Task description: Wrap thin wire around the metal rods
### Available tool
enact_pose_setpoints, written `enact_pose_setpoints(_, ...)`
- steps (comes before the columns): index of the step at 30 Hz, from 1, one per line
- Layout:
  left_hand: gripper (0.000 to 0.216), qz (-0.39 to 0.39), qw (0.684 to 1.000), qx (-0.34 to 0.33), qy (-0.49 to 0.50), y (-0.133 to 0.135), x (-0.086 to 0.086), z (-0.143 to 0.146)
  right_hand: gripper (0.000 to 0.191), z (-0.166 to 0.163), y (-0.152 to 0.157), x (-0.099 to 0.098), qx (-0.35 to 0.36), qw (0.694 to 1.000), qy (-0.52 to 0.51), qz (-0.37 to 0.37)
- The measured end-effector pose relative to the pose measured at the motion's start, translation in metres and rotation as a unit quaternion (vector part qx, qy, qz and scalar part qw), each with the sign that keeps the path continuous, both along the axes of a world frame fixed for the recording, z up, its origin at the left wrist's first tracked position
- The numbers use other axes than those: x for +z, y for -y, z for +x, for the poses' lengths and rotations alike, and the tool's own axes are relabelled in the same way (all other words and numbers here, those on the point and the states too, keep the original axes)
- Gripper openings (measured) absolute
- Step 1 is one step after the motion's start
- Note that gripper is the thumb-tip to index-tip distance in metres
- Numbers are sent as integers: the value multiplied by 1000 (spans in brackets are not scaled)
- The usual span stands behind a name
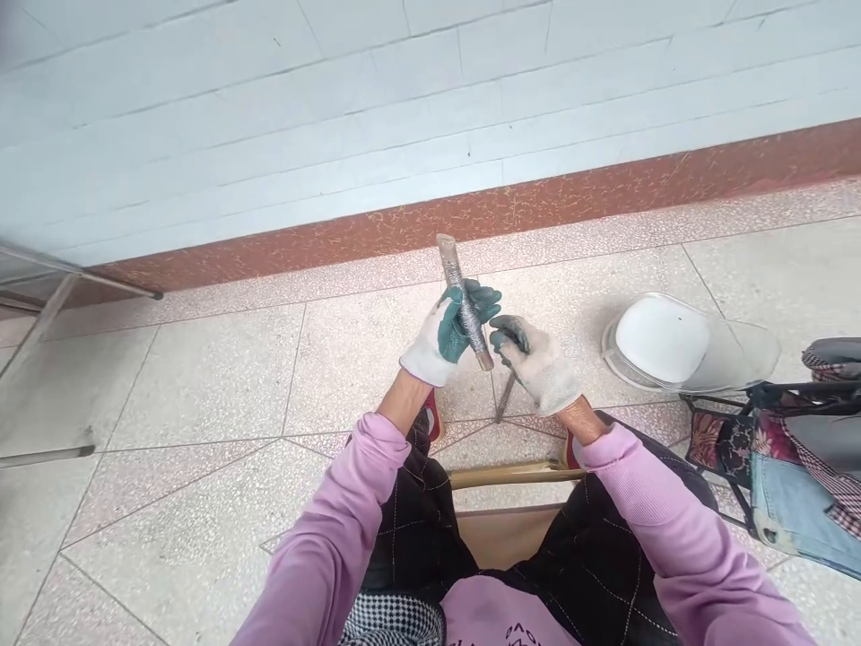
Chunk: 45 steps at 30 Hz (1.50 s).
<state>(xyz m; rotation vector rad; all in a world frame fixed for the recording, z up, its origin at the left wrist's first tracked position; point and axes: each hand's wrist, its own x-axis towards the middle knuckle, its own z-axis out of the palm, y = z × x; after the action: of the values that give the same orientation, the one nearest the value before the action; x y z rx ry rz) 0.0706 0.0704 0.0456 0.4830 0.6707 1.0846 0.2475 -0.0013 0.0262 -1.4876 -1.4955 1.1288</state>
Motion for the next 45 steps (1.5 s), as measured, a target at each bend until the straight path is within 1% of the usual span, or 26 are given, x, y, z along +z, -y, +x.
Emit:
enact_pose_setpoints(1,18,7,1000,19,11,-3,-1,10,54,2,-1,-1,-6,999,35,19)
enact_pose_setpoints(3,10,17,999,44,21,-8,-7,31,66,5,-7,-4,-23,988,142,48)
enact_pose_setpoints(5,7,29,998,51,4,-11,-15,53,73,9,-16,-5,-40,965,254,45)
enact_pose_setpoints(7,9,53,997,37,-36,-13,-23,70,69,18,-24,-3,-61,946,319,27)
enact_pose_setpoints(9,16,88,991,19,-98,-11,-30,77,63,31,-30,3,-83,940,330,25)
enact_pose_setpoints(11,21,126,976,10,-180,-7,-34,72,60,47,-30,9,-115,942,313,29)
enact_pose_setpoints(12,21,145,962,12,-230,-5,-34,66,60,55,-30,12,-131,945,298,25)
enact_pose_setpoints(14,16,189,929,42,-317,-3,-31,52,62,68,-27,15,-155,951,268,7)
enact_pose_setpoints(16,17,216,899,88,-371,-3,-22,40,59,74,-25,15,-160,954,253,2)
enact_pose_setpoints(17,20,209,897,100,-377,-5,-17,37,57,73,-24,14,-156,955,252,6)
enact_pose_setpoints(18,24,189,904,98,-370,-7,-11,35,56,71,-24,13,-149,956,254,8)
enact_pose_setpoints(20,37,133,931,56,-334,-12,-2,35,55,62,-25,9,-129,956,262,1)
enact_pose_setpoints(21,39,105,943,33,-315,-16,1,35,55,57,-26,7,-114,957,266,-6)
enact_pose_setpoints(22,36,81,951,13,-297,-19,4,35,54,52,-27,5,-95,958,269,-13)
enact_pose_setpoints(24,18,43,962,-14,-270,-26,6,31,53,46,-29,2,-54,961,270,-20)
enact_pose_setpoints(25,10,28,965,-16,-261,-28,6,28,53,44,-30,0,-37,962,270,-16)
enact_pose_setpoints(27,17,4,967,-1,-255,-32,6,21,58,43,-32,-4,-25,960,280,3)
enact_pose_setpoints(30,24,-1,967,32,-253,-31,8,16,64,42,-32,-8,-56,946,316,42)
enact_pose_setpoints(32,24,12,967,32,-252,-27,11,18,62,40,-31,-9,-70,938,336,49)
enact_pose_setpoints(35,25,23,962,36,-269,-20,13,19,56,36,-29,-7,-63,932,354,39)
enact_pose_setpoints(38,24,12,953,36,-301,-16,11,15,55,32,-30,-3,-42,927,373,19)
enact_pose_setpoints(42,28,5,947,-20,-321,-12,6,11,54,27,-34,-3,-14,917,399,-1)
enact_pose_setpoints(45,32,19,948,-47,-313,-5,8,13,54,21,-40,-7,-1,924,383,-10)
